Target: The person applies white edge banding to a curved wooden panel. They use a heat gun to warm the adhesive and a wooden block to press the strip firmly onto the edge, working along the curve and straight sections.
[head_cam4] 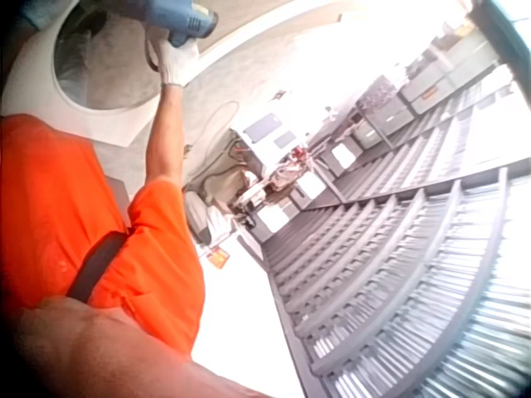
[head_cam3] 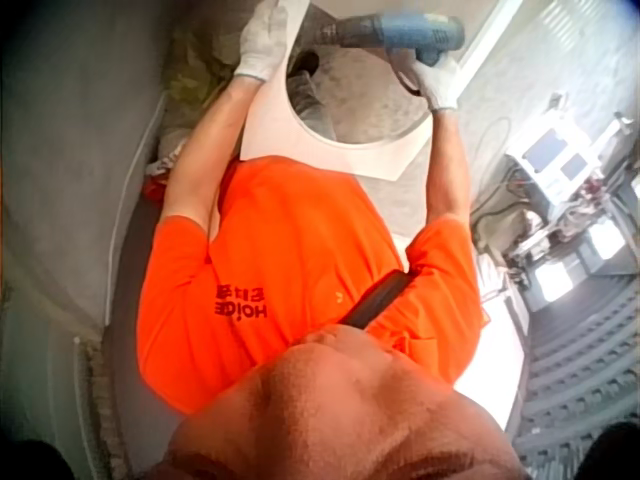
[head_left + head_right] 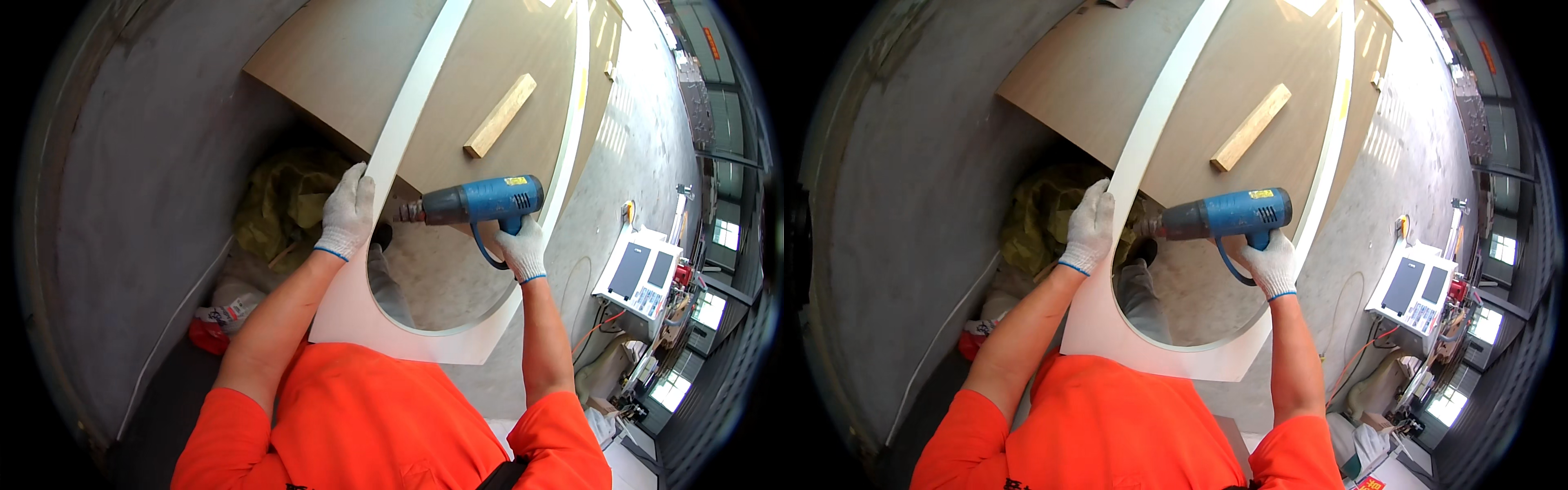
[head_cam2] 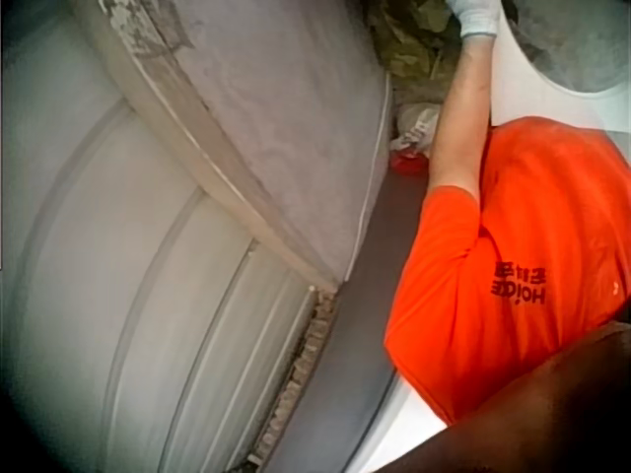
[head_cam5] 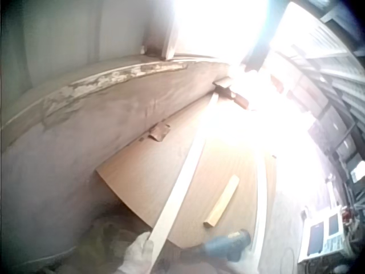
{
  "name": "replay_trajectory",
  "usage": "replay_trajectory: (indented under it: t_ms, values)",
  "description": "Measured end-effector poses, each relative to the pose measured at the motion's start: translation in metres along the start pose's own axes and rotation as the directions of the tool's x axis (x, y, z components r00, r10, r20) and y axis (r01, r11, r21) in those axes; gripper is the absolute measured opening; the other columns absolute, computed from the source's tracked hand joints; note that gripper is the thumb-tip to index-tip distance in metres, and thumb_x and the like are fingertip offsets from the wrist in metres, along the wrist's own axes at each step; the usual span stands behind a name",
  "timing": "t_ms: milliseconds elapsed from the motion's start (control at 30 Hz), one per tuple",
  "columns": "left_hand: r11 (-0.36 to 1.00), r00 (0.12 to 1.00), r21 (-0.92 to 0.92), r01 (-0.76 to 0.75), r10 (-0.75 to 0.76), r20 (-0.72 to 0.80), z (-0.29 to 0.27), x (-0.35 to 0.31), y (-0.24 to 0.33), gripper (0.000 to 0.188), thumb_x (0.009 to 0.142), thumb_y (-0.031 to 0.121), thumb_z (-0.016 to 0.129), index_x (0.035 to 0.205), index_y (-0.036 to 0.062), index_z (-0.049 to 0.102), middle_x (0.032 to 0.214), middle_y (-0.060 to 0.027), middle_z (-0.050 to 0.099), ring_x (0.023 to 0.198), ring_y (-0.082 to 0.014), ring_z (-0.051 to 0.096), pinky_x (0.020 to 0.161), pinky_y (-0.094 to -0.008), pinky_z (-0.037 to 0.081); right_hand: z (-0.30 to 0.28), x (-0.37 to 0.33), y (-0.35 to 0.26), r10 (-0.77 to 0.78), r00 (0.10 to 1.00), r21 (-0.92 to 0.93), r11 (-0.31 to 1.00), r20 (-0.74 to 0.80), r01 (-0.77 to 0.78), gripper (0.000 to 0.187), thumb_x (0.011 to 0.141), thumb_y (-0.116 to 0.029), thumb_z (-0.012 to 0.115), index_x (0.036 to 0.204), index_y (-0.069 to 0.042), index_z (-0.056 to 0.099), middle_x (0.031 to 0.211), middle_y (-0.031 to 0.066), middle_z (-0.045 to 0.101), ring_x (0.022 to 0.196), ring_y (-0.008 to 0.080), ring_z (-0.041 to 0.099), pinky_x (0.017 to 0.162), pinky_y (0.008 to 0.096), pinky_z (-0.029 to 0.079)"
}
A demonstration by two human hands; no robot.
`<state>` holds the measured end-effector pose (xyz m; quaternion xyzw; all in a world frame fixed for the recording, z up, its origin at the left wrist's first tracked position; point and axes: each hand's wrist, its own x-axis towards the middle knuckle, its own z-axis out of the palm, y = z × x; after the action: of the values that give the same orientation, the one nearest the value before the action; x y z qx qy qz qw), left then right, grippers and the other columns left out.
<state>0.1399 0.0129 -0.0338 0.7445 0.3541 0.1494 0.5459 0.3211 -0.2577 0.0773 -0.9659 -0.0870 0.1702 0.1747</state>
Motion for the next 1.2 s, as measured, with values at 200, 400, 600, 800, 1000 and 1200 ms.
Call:
replay_trajectory:
  t_ms: [200,400,600,800,1000,1200]
  values:
    - [1.0,1.0,-0.014,0.004,-0.004,0.007,-0.003,-0.004,-0.003,0.056,0.113,0.04,0.051,0.146,-0.0041,0.061,0.141,-0.0301,0.068,0.133,-0.0458,0.065,0.114,-0.0484,0.05,0.004,0.005,-0.001,-0.011,0.996,0.043,0.999,-0.088,0.015,0.038,0.078,-0.023,0.074,0.107,0.002,0.074,0.092,0.0279,0.077,0.094,0.0462,0.077,0.088,0.047,0.06]
    - [1.0,1.0,-0.024,0.013,-0.013,-0.003,-0.003,-0.005,-0.006,0.055,0.113,0.039,0.052,0.146,-0.0041,0.062,0.141,-0.0296,0.069,0.133,-0.0452,0.065,0.114,-0.0479,0.051,0.005,0.013,-0.011,0.026,0.989,0.081,0.997,-0.147,-0.014,0.038,0.078,-0.023,0.073,0.107,0.002,0.074,0.093,0.0285,0.077,0.095,0.0469,0.077,0.089,0.0478,0.059]
    - [0.999,0.999,-0.042,-0.01,0.008,-0.053,-0.001,-0.004,-0.005,0.054,0.113,0.041,0.052,0.141,-0.0039,0.065,0.135,-0.0296,0.071,0.128,-0.0459,0.067,0.111,-0.0486,0.052,0.001,0.001,-0.005,-0.045,0.999,-0.001,0.999,0.018,0.045,0.037,0.078,-0.022,0.073,0.108,0.0,0.075,0.093,0.0286,0.077,0.096,0.0477,0.077,0.089,0.0491,0.06]
    - [0.971,0.965,0.111,0.213,-0.227,0.133,-0.013,0.005,-0.004,0.059,0.11,0.053,0.051,0.107,-0.002,0.072,0.103,-0.0313,0.074,0.105,-0.0514,0.071,0.094,-0.0559,0.054,0.0,0.018,-0.012,0.005,0.994,0.027,1.0,-0.11,-0.002,0.04,0.076,-0.023,0.074,0.109,0.0,0.074,0.094,0.0276,0.078,0.096,0.0461,0.077,0.088,0.048,0.06]
    - [0.968,0.955,0.153,0.198,-0.226,0.193,-0.023,0.002,-0.002,0.059,0.11,0.053,0.05,0.097,-0.0018,0.069,0.098,-0.0322,0.073,0.1,-0.0531,0.069,0.09,-0.0586,0.053,-0.011,0.002,0.003,-0.04,0.999,-0.026,0.999,0.028,0.041,0.042,0.076,-0.023,0.074,0.11,0.002,0.073,0.093,0.0266,0.077,0.094,0.045,0.077,0.089,0.0463,0.06]
    - [0.97,0.954,0.138,0.2,-0.225,0.199,-0.034,-0.02,-0.015,0.057,0.111,0.051,0.05,0.098,-0.0013,0.069,0.098,-0.0318,0.073,0.1,-0.0532,0.069,0.089,-0.0588,0.052,0.003,-0.021,0.001,0.006,1.0,0.044,0.999,0.013,-0.006,0.04,0.076,-0.022,0.074,0.108,0.002,0.073,0.092,0.0254,0.078,0.092,0.0421,0.078,0.087,0.0447,0.06]
